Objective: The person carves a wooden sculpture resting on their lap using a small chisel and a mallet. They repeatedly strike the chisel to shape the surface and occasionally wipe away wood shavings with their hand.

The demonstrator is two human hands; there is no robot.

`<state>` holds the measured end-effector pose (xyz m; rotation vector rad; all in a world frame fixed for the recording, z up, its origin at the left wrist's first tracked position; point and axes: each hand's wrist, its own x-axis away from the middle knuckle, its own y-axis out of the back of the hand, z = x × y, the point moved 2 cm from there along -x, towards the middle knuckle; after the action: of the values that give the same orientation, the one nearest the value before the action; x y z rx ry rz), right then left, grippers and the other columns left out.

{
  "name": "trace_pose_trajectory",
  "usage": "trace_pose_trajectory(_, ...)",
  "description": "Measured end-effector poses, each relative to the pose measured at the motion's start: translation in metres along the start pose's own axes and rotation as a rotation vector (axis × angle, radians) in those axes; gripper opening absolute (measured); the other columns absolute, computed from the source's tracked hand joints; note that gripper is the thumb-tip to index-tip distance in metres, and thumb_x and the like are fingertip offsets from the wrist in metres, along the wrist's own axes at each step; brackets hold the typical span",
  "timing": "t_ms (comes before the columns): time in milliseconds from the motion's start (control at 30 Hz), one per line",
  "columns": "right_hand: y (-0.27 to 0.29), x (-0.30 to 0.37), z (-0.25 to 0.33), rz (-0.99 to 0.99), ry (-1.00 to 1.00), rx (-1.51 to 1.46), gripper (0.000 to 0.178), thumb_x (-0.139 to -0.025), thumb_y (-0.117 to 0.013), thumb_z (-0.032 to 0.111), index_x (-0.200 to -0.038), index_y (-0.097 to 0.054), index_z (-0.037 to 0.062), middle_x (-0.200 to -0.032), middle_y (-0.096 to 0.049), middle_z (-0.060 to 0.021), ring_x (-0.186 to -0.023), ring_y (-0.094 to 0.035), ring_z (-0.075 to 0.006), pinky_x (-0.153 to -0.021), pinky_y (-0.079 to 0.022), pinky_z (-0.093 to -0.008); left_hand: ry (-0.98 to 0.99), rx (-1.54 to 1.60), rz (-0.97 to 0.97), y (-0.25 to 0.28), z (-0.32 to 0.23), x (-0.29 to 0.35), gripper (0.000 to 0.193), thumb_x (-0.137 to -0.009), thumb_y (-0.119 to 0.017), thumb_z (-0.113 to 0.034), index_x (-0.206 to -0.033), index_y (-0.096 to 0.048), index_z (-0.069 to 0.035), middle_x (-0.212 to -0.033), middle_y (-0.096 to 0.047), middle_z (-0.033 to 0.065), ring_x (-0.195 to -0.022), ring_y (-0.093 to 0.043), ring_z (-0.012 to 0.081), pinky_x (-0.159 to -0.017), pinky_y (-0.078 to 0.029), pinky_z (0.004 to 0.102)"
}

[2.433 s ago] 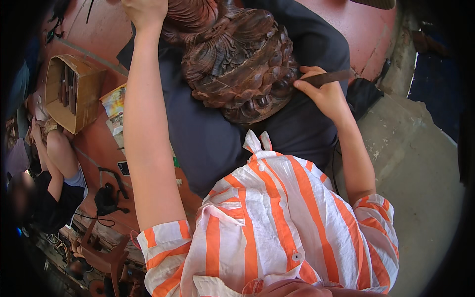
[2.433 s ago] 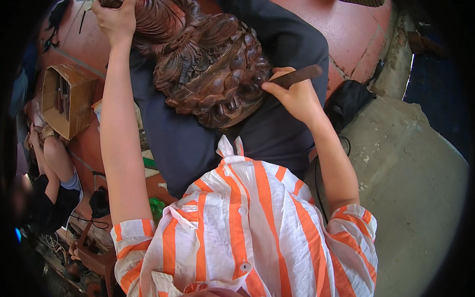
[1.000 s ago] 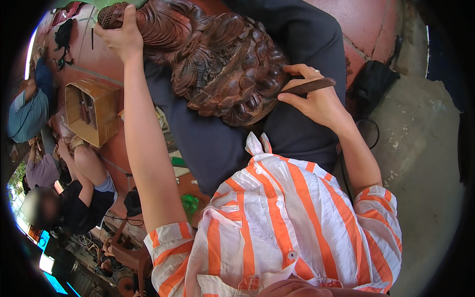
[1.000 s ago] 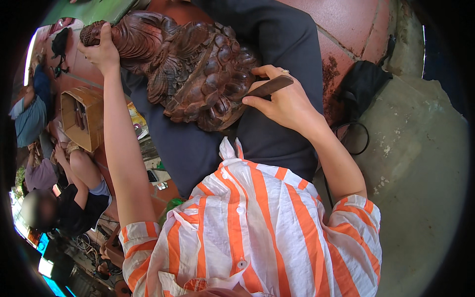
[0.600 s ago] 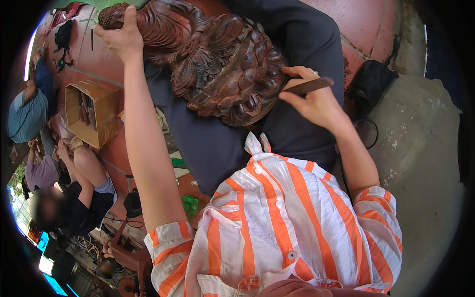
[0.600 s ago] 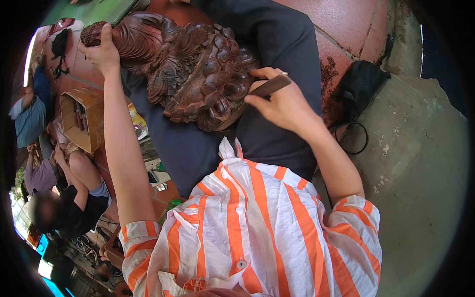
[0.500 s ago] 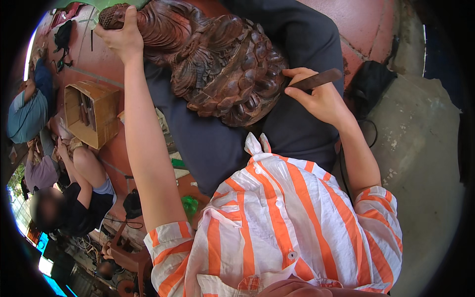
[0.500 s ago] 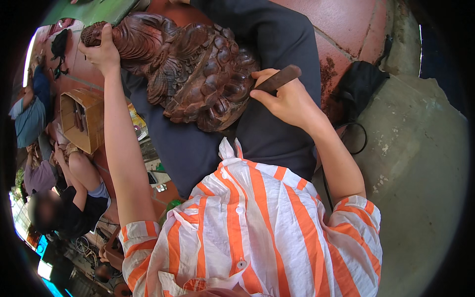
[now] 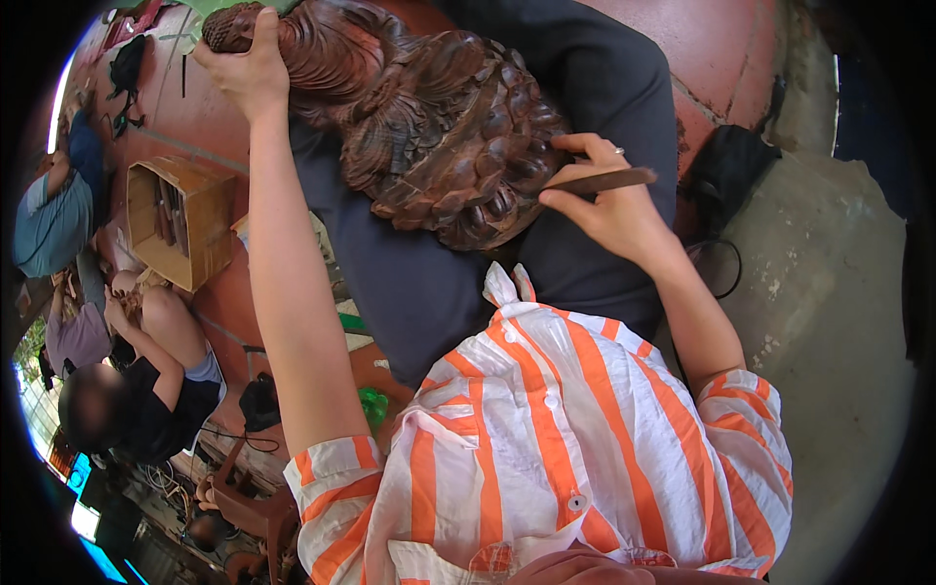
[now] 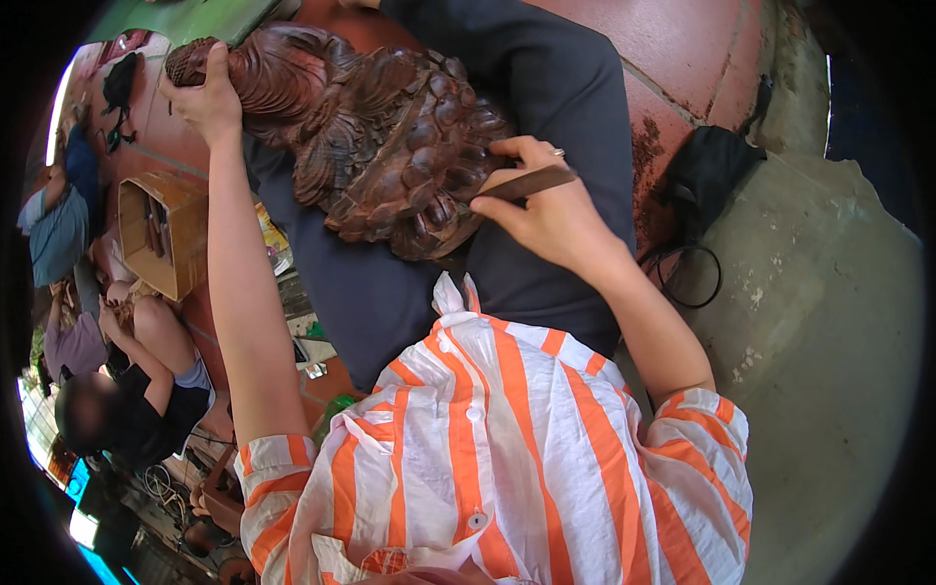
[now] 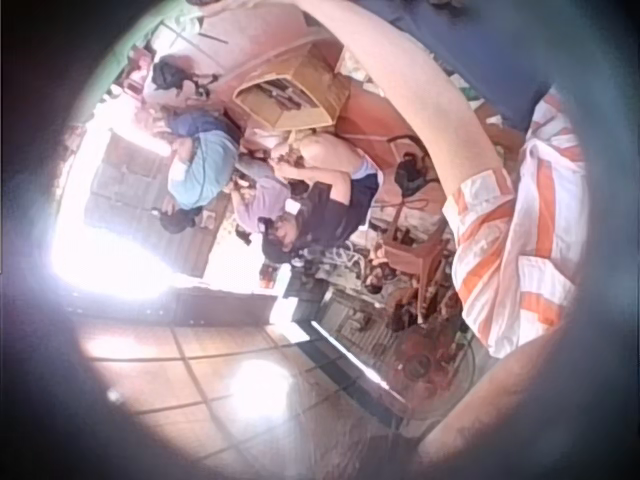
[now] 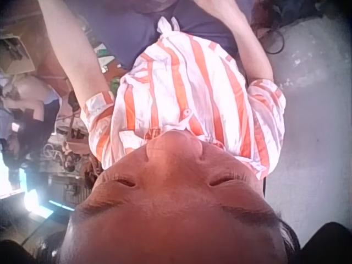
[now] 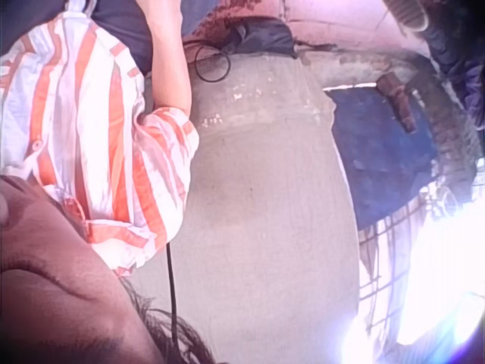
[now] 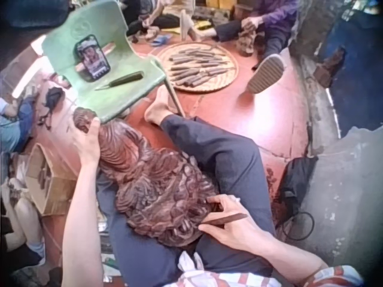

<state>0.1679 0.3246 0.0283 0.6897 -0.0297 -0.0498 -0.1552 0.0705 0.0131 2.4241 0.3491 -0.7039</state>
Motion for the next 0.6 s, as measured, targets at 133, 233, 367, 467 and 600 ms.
trace_pose_trajectory(133, -0.005, 0.001, 0.003, -0.015, -0.01, -0.009, 0.014, -0.079, -0.073, 0.016, -0.086, -0.071, 0.0043, -0.116, -0.062, -0.0162, -0.102, -0.06, -0.034, -0.089, -0.046, -0.0395, -0.035, -0.004, -0.022, 0.0, 0.006, -0.001, 0.091, -0.072, -0.08, -0.047, -0.129, -0.04, 0.011, -0.117, -0.059, 0.0265, -0.109, -0.059, 0.0368, -0.098, -0.043, 0.0419)
trace_pose_trajectory(233, 0.006, 0.004, -0.013, 0.05, -0.139, -0.239, 0.015, -0.079, -0.073, 0.015, -0.086, -0.069, 0.0023, -0.118, -0.063, -0.0151, -0.1, -0.062, -0.034, -0.088, -0.047, -0.0388, -0.052, 0.034, -0.021, 0.0, 0.006, 0.0, 0.089, -0.072, -0.08, -0.046, -0.128, -0.041, 0.011, -0.117, -0.06, 0.026, -0.108, -0.059, 0.0363, -0.097, -0.044, 0.0415)
trace_pose_trajectory(367, 0.0, 0.005, -0.006, -0.003, -0.1, -0.192, 0.015, -0.078, -0.074, 0.015, -0.086, -0.07, 0.003, -0.117, -0.063, -0.0143, -0.098, -0.062, -0.0329, -0.087, -0.048, -0.038, -0.038, 0.045, -0.013, -0.001, 0.002, 0.0, 0.088, -0.072, -0.08, -0.046, -0.127, -0.041, 0.011, -0.116, -0.06, 0.0254, -0.108, -0.059, 0.0358, -0.097, -0.044, 0.0414)
trace_pose_trajectory(467, -0.005, 0.004, 0.008, -0.066, 0.036, 0.045, 0.013, -0.077, -0.074, 0.013, -0.086, -0.071, 0.0039, -0.116, -0.063, -0.0137, -0.095, -0.062, -0.0314, -0.085, -0.048, -0.0367, -0.022, 0.042, 0.001, -0.001, 0.001, 0.0, 0.088, -0.072, -0.08, -0.046, -0.127, -0.041, 0.011, -0.116, -0.06, 0.0253, -0.108, -0.059, 0.0357, -0.097, -0.044, 0.0411)
trace_pose_trajectory(600, 0.007, 0.004, -0.014, 0.043, -0.137, -0.316, 0.015, -0.075, -0.077, 0.012, -0.085, -0.071, 0.0029, -0.118, -0.062, -0.0127, -0.094, -0.062, -0.031, -0.084, -0.049, -0.0371, -0.01, -0.003, -0.016, 0.002, 0.006, -0.001, 0.089, -0.071, -0.08, -0.047, -0.128, -0.041, 0.01, -0.117, -0.06, 0.0253, -0.109, -0.059, 0.0363, -0.097, -0.044, 0.0413)
